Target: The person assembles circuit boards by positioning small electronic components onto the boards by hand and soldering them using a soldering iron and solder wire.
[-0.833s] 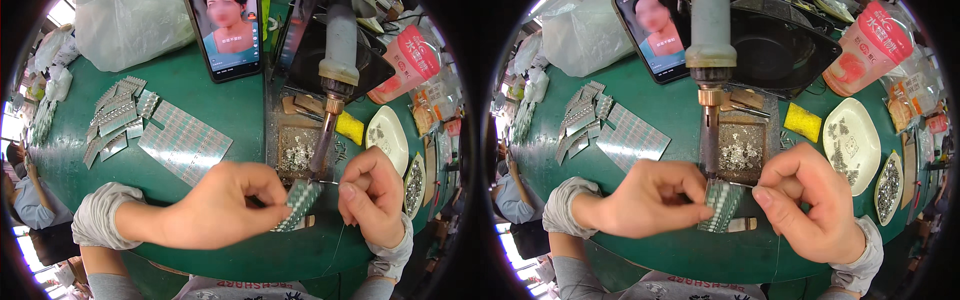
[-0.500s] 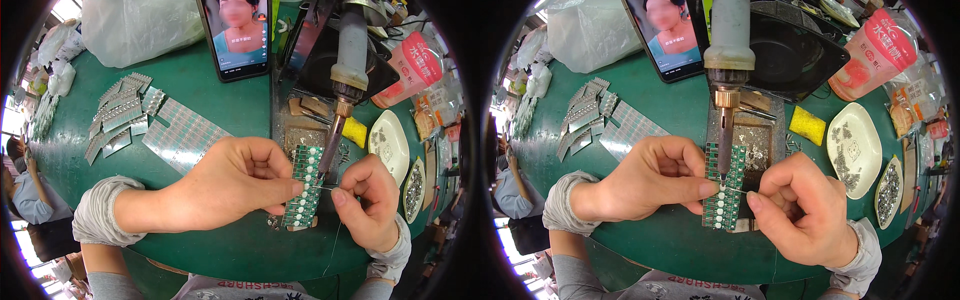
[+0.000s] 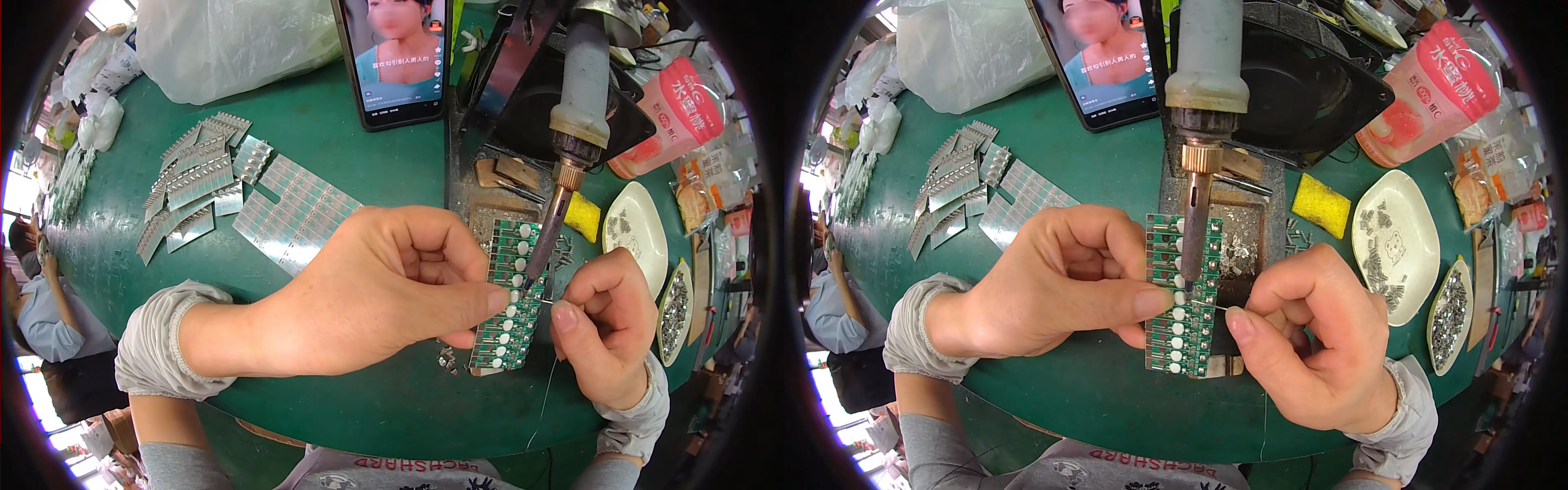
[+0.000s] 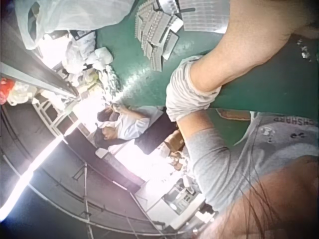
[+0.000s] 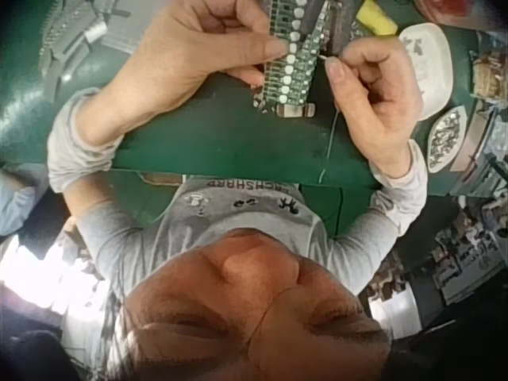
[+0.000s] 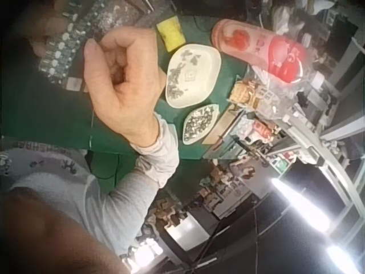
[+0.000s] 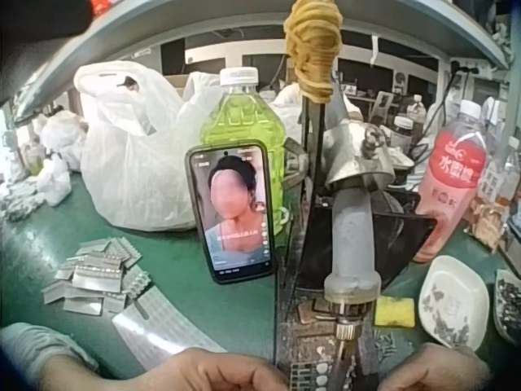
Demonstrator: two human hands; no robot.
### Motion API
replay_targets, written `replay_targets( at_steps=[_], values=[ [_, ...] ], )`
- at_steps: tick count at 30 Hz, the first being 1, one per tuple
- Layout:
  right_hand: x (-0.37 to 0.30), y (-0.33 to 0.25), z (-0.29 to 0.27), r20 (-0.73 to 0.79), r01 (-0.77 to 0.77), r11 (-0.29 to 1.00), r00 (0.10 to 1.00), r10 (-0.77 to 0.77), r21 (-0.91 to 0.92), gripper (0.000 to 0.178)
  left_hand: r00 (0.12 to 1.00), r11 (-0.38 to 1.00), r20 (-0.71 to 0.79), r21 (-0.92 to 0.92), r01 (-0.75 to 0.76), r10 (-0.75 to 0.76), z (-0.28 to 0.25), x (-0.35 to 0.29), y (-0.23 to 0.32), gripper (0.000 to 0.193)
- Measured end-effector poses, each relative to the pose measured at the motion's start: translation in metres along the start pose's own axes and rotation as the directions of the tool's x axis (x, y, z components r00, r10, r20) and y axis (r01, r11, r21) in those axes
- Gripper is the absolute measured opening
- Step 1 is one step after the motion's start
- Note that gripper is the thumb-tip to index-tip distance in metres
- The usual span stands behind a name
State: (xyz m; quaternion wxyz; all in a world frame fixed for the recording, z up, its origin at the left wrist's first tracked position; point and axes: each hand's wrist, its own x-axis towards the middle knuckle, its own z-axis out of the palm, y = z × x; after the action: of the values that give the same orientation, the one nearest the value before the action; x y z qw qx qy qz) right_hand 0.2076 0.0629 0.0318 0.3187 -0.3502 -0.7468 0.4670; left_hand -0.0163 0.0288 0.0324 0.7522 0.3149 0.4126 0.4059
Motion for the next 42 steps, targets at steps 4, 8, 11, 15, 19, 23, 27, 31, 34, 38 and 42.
replay_targets(
  at_steps=[4, 8, 11, 15, 19, 23, 27, 31, 34, 38, 42],
  values=[
    [0.000, -0.001, 0.000, 0.008, -0.003, 1.000, 1.000, 0.003, -0.002, 0.015, 1.000, 1.000, -0.004, 0.003, 0.010, -0.010, 0.000, -0.001, 0.001, 0.010],
    [0.000, -0.001, 0.000, 0.006, -0.006, 1.000, 1.000, 0.006, -0.007, 0.015, 1.000, 1.000, 0.013, 0.016, 0.019, -0.019, 0.000, -0.001, 0.000, 0.010],
    [0.001, -0.003, -0.002, -0.004, -0.061, 0.998, 0.998, 0.062, 0.031, 0.014, 0.998, 0.998, 0.031, 0.046, 0.049, -0.051, 0.000, -0.001, -0.002, 0.010],
    [0.003, -0.007, -0.004, -0.011, -0.204, 0.958, 0.978, 0.210, 0.201, 0.013, 0.989, 0.989, 0.047, 0.059, 0.136, -0.139, 0.001, 0.000, -0.009, 0.009],
    [0.008, -0.007, -0.012, 0.118, -0.277, 0.948, 0.958, 0.260, 0.154, 0.013, 0.985, 0.882, 0.173, 0.466, -0.075, -0.007, 0.004, -0.012, -0.022, 0.010],
    [0.008, -0.011, -0.017, 0.292, -0.417, 0.900, 0.882, 0.369, 0.125, 0.010, 0.793, 0.469, 0.410, 0.647, -0.601, 0.451, 0.009, -0.020, -0.035, 0.006],
    [0.009, -0.011, -0.016, 0.387, -0.396, 0.913, 0.861, 0.330, 0.101, 0.009, 0.311, -0.416, 0.774, 0.579, -0.701, 0.552, 0.006, -0.016, -0.044, 0.002],
    [0.008, -0.009, -0.016, 0.399, -0.267, 0.963, 0.888, 0.230, 0.039, 0.011, 0.161, -0.619, 0.870, 0.451, -0.643, 0.466, 0.005, -0.012, -0.046, 0.006],
    [0.009, -0.012, -0.017, 0.431, -0.190, 0.982, 0.887, 0.167, 0.012, 0.014, 0.135, -0.666, 0.886, 0.427, -0.611, 0.444, 0.005, -0.011, -0.050, 0.007],
    [0.008, -0.014, -0.017, 0.428, -0.147, 0.989, 0.893, 0.138, -0.011, 0.015, 0.139, -0.689, 0.905, 0.399, -0.606, 0.402, 0.004, -0.013, -0.049, 0.009],
    [0.007, -0.016, -0.017, 0.436, -0.151, 0.987, 0.887, 0.156, -0.047, 0.015, 0.096, -0.733, 0.922, 0.359, -0.577, 0.376, 0.002, -0.011, -0.052, 0.012]
  ],
)
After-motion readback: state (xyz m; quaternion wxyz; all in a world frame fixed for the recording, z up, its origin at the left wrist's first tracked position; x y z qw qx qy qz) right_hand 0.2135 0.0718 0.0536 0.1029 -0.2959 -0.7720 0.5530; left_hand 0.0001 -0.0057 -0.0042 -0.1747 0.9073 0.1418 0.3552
